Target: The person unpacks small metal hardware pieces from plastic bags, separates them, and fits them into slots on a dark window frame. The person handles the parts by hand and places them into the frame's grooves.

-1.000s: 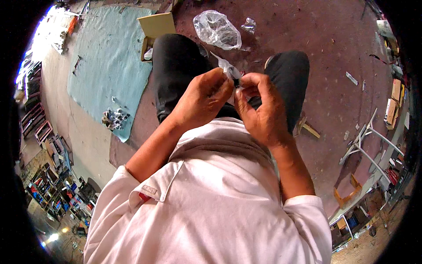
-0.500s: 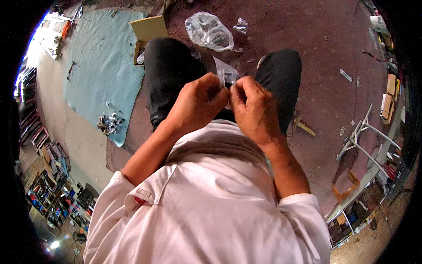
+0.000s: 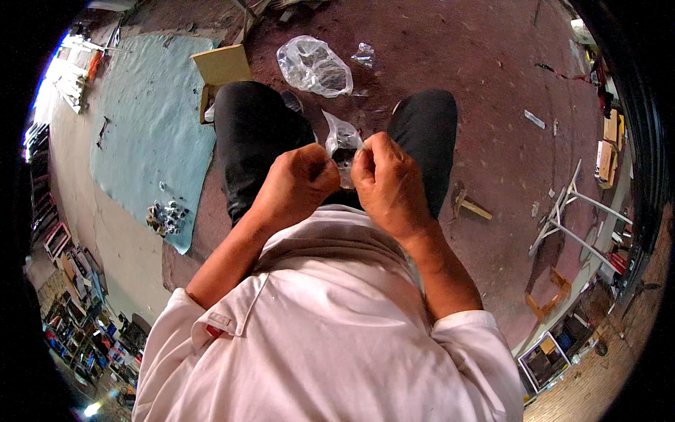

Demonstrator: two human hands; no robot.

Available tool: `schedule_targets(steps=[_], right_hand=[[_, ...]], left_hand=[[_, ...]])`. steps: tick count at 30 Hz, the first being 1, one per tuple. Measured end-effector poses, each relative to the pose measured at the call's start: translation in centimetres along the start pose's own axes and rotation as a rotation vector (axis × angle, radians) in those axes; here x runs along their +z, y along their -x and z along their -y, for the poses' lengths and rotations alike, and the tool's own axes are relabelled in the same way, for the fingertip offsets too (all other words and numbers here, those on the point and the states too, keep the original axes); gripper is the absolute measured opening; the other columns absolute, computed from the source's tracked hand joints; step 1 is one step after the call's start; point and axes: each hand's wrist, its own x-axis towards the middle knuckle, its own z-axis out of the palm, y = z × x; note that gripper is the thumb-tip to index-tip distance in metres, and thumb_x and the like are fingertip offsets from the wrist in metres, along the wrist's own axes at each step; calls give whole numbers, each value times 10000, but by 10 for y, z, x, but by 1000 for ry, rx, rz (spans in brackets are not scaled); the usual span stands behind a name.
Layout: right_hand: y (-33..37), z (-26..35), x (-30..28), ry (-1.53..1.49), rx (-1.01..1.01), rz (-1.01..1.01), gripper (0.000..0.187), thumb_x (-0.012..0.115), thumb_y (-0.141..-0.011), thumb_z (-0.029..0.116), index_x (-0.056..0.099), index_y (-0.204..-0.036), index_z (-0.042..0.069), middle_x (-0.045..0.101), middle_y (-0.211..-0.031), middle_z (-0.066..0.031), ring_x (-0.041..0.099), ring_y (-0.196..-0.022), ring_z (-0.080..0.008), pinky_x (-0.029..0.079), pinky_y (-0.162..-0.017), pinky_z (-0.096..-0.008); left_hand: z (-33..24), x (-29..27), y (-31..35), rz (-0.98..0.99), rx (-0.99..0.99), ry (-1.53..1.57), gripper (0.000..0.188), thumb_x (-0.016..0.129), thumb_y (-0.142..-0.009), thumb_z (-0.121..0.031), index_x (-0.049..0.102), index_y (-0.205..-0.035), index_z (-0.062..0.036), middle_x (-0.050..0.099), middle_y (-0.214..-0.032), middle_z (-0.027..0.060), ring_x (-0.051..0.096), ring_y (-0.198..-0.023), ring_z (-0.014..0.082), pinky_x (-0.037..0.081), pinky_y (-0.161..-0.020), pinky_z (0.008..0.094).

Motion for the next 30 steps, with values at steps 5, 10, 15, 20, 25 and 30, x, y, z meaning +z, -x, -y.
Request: schedule_targets(steps=[5,10,15,20,25,30], right_hand=[[-7,4,-21,-170,117,110,125,650,-931,84,578,-887,-8,653,-739,-134,653,-656,-207,520,-616,-354],[-9,5,-31,-489,284,263,137,674,-931,100,619,-855,1,609,-731,22,513,-708,-36,473,-613,-250],[-9,2,-38,-514,255,371,130,668,-942,102,641,-861,4,608,-752,51,522,-726,-22,476,-635,-226],[-9,8,-39,-540,245,408,146,671,-968,123,652,-883,6,613,-768,45,560,-740,-31,491,-666,-221],[-7,3,-29,-677,161,217,186,621,-1022,228,630,-1014,42,577,-866,36,511,-797,-27,438,-704,-201],[-6,-6,-8,-592,180,65,247,566,-1067,288,615,-1082,47,592,-871,24,543,-806,-50,463,-714,-228]], left_hand=[[-6,-13,1,99,-100,184,174,654,-876,-96,589,-771,26,570,-691,6,541,-643,111,481,-624,288],[6,-3,0,-28,147,421,170,602,-955,-103,640,-1016,50,582,-852,-42,514,-758,51,438,-671,219],[10,-9,3,166,-12,670,263,562,-1005,-108,628,-1208,46,588,-876,-47,500,-776,26,418,-679,199],[13,-9,3,83,44,634,191,551,-1024,-117,650,-1096,29,570,-842,-60,456,-743,10,396,-654,199],[19,-9,2,6,73,678,156,561,-1031,-137,601,-913,-43,564,-799,-54,460,-711,10,377,-615,199],[23,-9,0,9,25,901,186,578,-1031,-140,590,-859,-69,499,-754,-88,412,-666,9,360,-592,210]])
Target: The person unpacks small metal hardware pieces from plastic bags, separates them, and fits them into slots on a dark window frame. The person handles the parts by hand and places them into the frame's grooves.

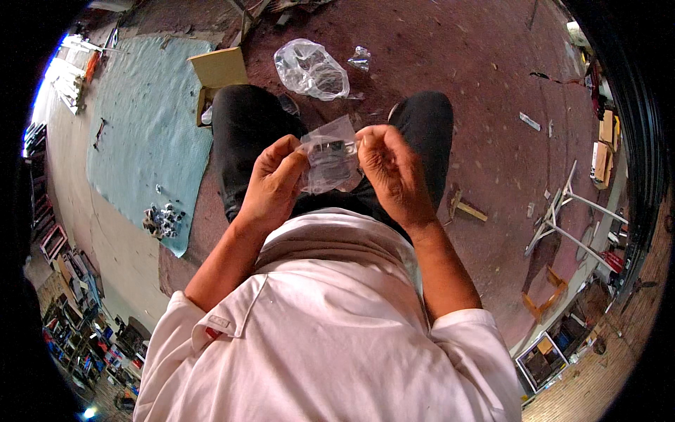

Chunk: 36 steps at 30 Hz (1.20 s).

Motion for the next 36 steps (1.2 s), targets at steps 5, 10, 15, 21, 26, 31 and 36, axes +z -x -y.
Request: schedule_targets(steps=[5,10,15,21,26,31,36], right_hand=[[10,-20,7,-75,24,53,301,531,-1081,318,630,-1094,34,563,-839,44,533,-784,-46,460,-661,-233],[9,-13,19,-213,41,-51,254,557,-1071,285,631,-1087,42,569,-833,52,518,-741,-24,469,-602,-209],[9,-11,18,-147,16,-94,227,582,-1059,256,634,-1081,36,589,-838,49,517,-714,-18,465,-589,-208],[11,-7,23,-185,-5,-91,189,617,-1036,209,634,-1067,24,601,-826,42,524,-695,-23,474,-592,-210],[16,16,31,-187,32,-54,166,623,-1031,186,623,-1066,24,597,-806,43,530,-695,-19,489,-602,-208],[21,33,34,40,31,-11,169,643,-1016,163,595,-1031,2,656,-835,1,605,-759,-45,511,-686,-225],[25,38,38,120,-35,-64,143,679,-989,125,605,-1035,11,659,-846,-1,605,-749,-44,516,-688,-227]], left_hand=[[7,6,-5,-95,-53,189,124,588,-1030,-145,572,-932,-71,528,-797,-65,456,-673,27,404,-604,219],[6,11,-7,-82,-7,333,163,566,-1024,-117,545,-1172,-51,617,-1036,44,618,-874,101,542,-742,275],[-2,22,-8,-18,28,358,324,525,-1034,-180,522,-1325,-37,647,-1199,109,661,-1061,194,554,-903,359],[6,7,-14,139,-31,564,446,410,-1059,-350,532,-1355,-39,649,-1278,145,643,-1165,281,503,-1016,452],[-1,10,-15,97,-143,729,477,385,-1069,-431,584,-1279,-52,691,-1178,121,670,-1077,262,525,-950,437],[0,15,-16,37,-118,784,468,397,-1068,-454,597,-1267,-80,695,-1165,91,672,-1060,241,533,-936,418],[9,10,-21,88,-130,851,435,421,-1064,-440,611,-1261,-102,698,-1159,83,668,-1068,233,541,-916,396]])
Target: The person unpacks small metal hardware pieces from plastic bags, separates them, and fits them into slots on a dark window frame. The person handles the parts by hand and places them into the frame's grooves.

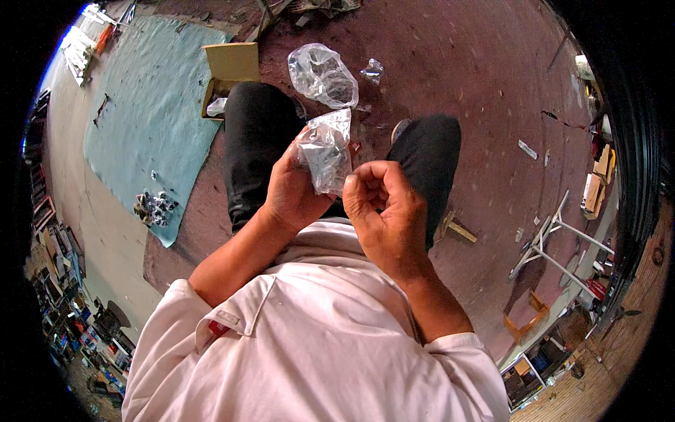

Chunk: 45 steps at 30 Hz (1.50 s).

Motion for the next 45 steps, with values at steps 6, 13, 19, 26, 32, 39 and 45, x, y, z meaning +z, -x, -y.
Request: schedule_targets(steps=[6,13,19,26,32,39,45], right_hand=[[-2,1,3,9,-33,-14,122,685,-979,91,615,-1053,23,655,-864,7,606,-761,-40,522,-698,-221],[-3,0,5,-20,-76,1,124,680,-980,78,612,-1069,24,662,-919,-8,611,-791,-46,526,-717,-227],[-7,6,7,-3,-49,-1,152,678,-992,136,600,-1017,7,663,-892,-24,616,-782,-54,524,-693,-235],[-6,9,3,184,-28,39,169,683,-990,150,595,-945,13,640,-772,-12,612,-699,-67,510,-633,-247],[-2,3,3,114,-115,42,136,668,-991,122,590,-952,18,645,-814,-35,611,-717,-74,518,-654,-259],[-2,2,2,149,-217,76,111,673,-975,100,594,-958,23,649,-825,-41,621,-714,-94,525,-670,-267],[-2,-7,1,248,-338,111,119,683,-957,103,595,-973,26,649,-836,-45,627,-718,-99,527,-682,-262]], left_hand=[[-4,-6,-1,90,-35,62,410,460,-1055,-400,621,-1252,-80,701,-1188,104,657,-1138,266,521,-1001,418],[-4,-9,-2,67,-29,39,403,453,-1054,-397,620,-1249,-86,701,-1163,98,666,-1095,249,530,-976,409],[-3,5,1,-50,-8,-66,374,418,-1065,-433,606,-1225,-153,699,-1054,4,691,-874,145,545,-596,280],[-3,12,1,-131,-32,-24,388,418,-1069,-437,601,-1253,-150,700,-1066,15,693,-906,158,569,-681,307],[-2,4,1,-4,-37,-12,361,426,-1077,-404,598,-1246,-135,697,-1091,28,688,-971,185,577,-854,381],[0,-6,0,12,-22,94,339,458,-1053,-336,575,-1262,-96,695,-1128,149,685,-1026,272,567,-922,421],[-5,-12,-1,66,-45,73,302,484,-1042,-303,567,-1268,-122,699,-1116,112,684,-1041,256,552,-944,428]])
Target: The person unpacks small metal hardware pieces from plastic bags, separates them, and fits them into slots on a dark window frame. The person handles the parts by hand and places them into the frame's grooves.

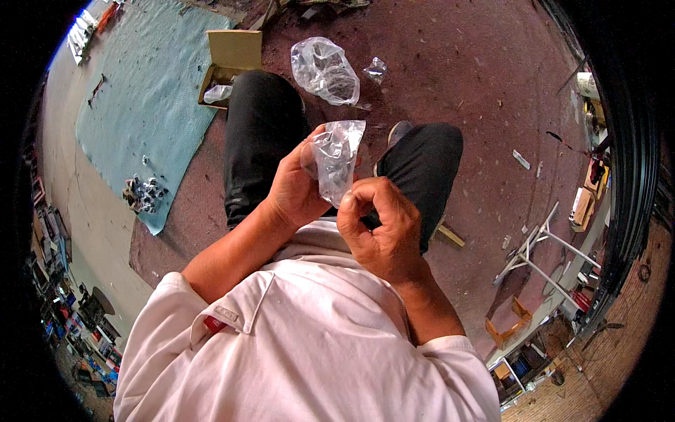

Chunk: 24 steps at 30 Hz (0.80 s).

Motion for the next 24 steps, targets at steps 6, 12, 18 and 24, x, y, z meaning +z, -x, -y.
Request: schedule_targets(steps=[6,12,18,24], right_hand=[[-11,6,0,-188,263,-129,194,706,-972,178,577,-979,33,620,-809,2,583,-714,-54,497,-657,-235],[-15,4,-1,-121,214,-90,152,644,-1015,147,566,-969,25,597,-771,19,546,-696,-29,470,-621,-224],[-12,5,5,-139,122,-108,127,634,-1016,116,560,-956,33,562,-750,41,508,-670,-18,449,-592,-220],[-8,10,0,-203,207,-70,131,632,-1017,116,552,-941,45,534,-744,56,478,-673,-7,426,-587,-210]], left_hand=[[3,7,4,-4,-28,-71,291,496,-1049,-334,605,-1229,-133,705,-1122,64,682,-1052,232,533,-975,421],[9,9,1,-133,-65,-107,347,486,-1063,-371,636,-1177,-80,717,-1094,79,688,-997,199,539,-914,388],[9,8,1,-90,-126,-64,405,473,-1055,-412,659,-1131,-60,725,-1087,104,691,-1011,248,515,-971,423],[11,5,2,-145,-137,-62,386,485,-1050,-424,662,-1097,-84,725,-1054,84,693,-979,231,528,-936,404]])
